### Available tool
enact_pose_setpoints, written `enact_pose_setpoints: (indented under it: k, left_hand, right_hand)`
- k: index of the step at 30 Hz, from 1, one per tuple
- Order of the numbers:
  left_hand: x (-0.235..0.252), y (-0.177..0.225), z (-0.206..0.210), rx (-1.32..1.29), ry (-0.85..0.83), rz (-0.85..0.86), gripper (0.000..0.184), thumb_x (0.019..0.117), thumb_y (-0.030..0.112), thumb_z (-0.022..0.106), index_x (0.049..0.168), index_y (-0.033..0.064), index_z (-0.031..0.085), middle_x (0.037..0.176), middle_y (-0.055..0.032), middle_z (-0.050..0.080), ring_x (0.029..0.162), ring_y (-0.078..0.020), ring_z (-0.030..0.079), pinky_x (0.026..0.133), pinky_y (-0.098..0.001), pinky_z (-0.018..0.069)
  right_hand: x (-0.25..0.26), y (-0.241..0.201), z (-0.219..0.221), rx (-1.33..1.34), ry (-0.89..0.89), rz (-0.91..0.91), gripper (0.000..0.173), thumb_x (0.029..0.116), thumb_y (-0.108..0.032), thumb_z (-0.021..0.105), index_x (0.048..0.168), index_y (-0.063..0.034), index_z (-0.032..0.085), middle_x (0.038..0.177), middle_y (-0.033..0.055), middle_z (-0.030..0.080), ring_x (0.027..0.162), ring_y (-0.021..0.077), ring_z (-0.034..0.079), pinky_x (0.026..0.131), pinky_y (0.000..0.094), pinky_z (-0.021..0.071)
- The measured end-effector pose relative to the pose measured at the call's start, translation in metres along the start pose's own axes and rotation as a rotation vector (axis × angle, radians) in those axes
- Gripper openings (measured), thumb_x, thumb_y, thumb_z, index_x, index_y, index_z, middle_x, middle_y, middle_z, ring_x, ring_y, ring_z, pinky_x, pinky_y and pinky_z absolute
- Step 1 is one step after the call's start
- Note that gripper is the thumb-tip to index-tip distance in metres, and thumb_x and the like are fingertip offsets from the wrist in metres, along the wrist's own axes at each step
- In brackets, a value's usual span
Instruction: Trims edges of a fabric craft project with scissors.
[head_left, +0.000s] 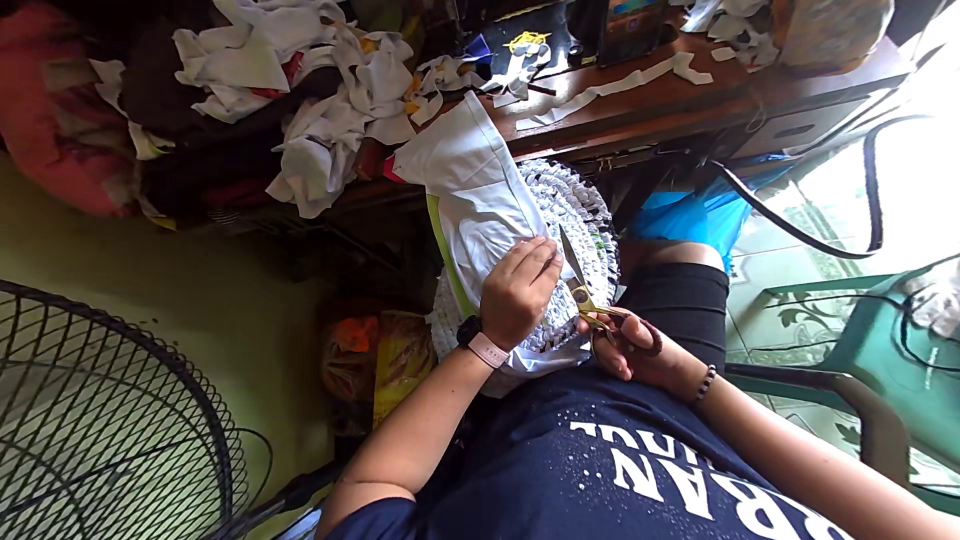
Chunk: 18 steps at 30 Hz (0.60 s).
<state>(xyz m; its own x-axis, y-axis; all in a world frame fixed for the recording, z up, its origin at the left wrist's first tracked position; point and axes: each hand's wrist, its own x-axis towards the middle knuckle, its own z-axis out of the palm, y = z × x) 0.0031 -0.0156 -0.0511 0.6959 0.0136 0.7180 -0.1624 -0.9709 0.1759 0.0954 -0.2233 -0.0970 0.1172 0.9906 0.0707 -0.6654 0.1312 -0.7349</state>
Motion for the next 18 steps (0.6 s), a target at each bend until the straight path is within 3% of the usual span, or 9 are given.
enact_pose_setpoints:
  k: [18]
  left_hand:
    - [-0.0001, -0.0001, 0.0005, 0.002, -0.001, -0.001, 0.017, 0.0926, 0.002, 0.065, 0.102, 0.0033, 0.079, 0.119, -0.0142, 0.075, 0.121, -0.0304, 0.067, 0.108, -0.0422, 0.0526]
  right_hand:
    - [-0.0001, 0.0004, -0.0006, 0.007, -0.003, -0.002, 0.057, 0.0902, -0.063, 0.066, 0.117, -0.0135, 0.068, 0.064, -0.0077, 0.064, 0.052, 0.0017, 0.061, 0.050, 0.0166, 0.0510]
